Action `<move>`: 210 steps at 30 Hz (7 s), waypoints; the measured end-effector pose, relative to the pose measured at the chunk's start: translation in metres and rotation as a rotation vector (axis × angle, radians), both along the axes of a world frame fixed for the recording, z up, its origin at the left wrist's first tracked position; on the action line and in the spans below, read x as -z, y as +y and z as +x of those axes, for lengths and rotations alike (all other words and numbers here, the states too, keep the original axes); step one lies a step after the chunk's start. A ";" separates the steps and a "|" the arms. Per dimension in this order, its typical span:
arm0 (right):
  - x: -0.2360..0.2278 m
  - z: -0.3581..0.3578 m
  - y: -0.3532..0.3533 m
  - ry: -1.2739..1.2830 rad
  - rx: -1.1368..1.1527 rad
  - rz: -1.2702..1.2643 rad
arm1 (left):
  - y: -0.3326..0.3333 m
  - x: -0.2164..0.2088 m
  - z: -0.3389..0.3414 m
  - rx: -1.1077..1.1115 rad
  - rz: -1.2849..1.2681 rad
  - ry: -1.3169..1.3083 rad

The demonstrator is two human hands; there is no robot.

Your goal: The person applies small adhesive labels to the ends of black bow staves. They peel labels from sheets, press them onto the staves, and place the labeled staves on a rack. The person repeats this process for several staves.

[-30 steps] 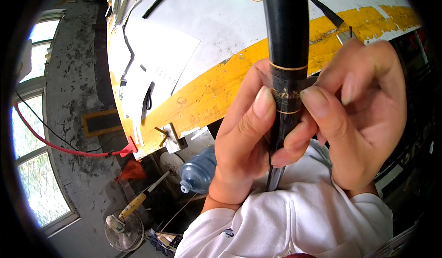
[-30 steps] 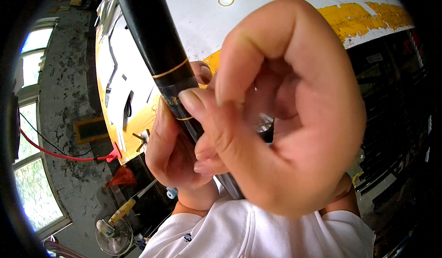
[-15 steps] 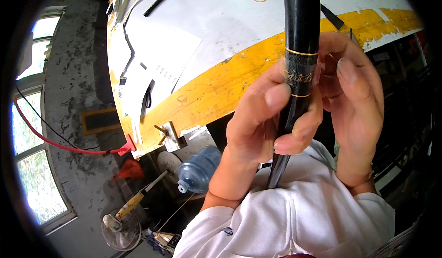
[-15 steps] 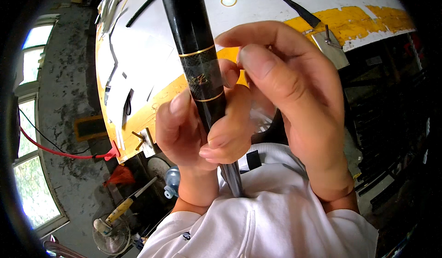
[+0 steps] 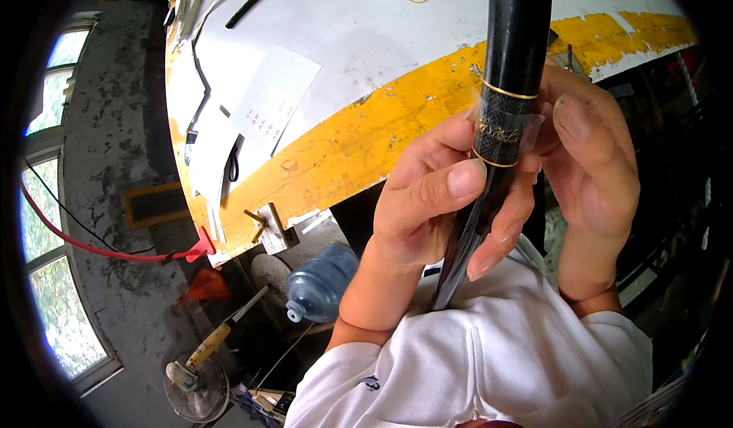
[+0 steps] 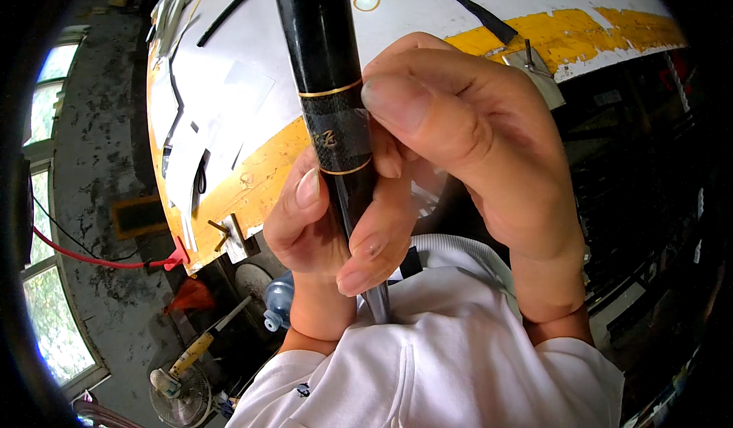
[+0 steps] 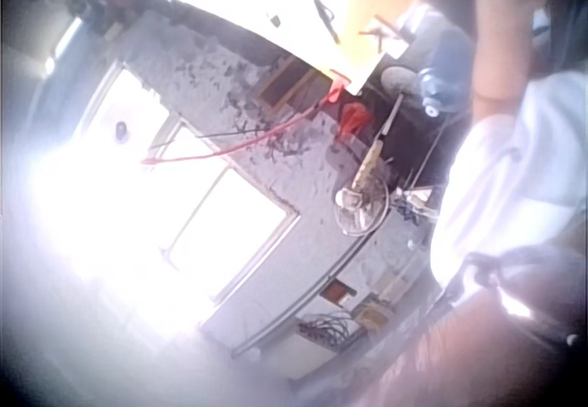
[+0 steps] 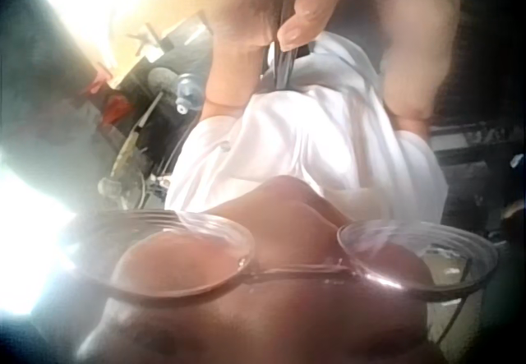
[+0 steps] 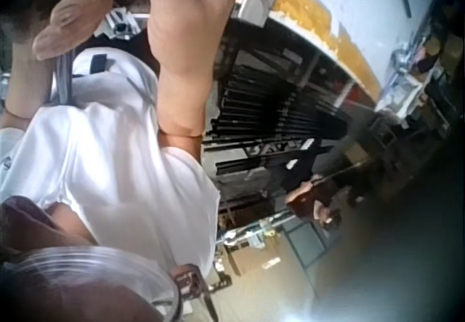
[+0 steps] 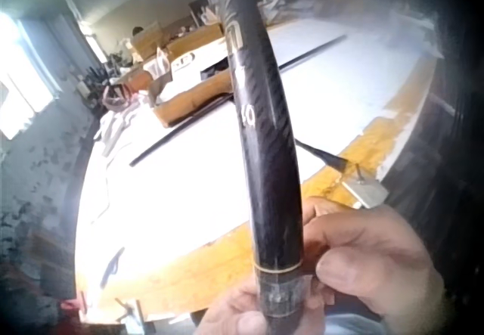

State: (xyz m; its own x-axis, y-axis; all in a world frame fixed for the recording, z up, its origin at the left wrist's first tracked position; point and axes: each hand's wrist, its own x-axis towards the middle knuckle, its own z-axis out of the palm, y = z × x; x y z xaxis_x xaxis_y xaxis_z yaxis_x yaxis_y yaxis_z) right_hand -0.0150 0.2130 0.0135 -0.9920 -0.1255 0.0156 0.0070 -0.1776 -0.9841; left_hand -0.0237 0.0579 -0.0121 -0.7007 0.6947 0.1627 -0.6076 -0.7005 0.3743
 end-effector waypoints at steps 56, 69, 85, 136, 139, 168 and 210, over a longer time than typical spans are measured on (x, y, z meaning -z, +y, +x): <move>0.008 -0.016 0.059 0.485 0.386 0.305 | -0.030 -0.001 0.026 -0.496 -1.062 0.808; -0.076 -0.054 0.249 0.249 0.714 0.489 | 0.013 -0.006 0.044 -0.690 -1.179 1.355; 0.012 0.061 0.348 0.103 0.465 1.716 | -0.015 -0.007 0.017 -1.187 -1.487 1.605; 0.119 -0.035 0.226 0.624 0.130 1.753 | -0.138 0.084 0.008 -1.067 -1.829 1.342; 0.112 -0.033 0.215 0.619 0.091 1.776 | -0.138 0.088 0.008 -1.105 -1.797 1.316; 0.078 -0.128 -0.179 0.866 -0.356 1.311 | -0.175 0.055 0.005 -0.860 -2.029 0.899; 0.122 -0.173 -0.244 0.673 -0.102 0.951 | -0.177 0.054 -0.035 -0.573 -2.230 0.843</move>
State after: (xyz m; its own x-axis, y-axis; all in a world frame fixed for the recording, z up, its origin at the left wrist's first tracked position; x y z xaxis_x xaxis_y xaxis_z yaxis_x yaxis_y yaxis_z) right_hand -0.1876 -0.0308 -0.1081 -0.8041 -0.4481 0.3906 -0.5945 0.6040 -0.5309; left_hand -0.0582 -0.1191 -0.0656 -0.9999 0.0107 0.0041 0.0114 0.9099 0.4146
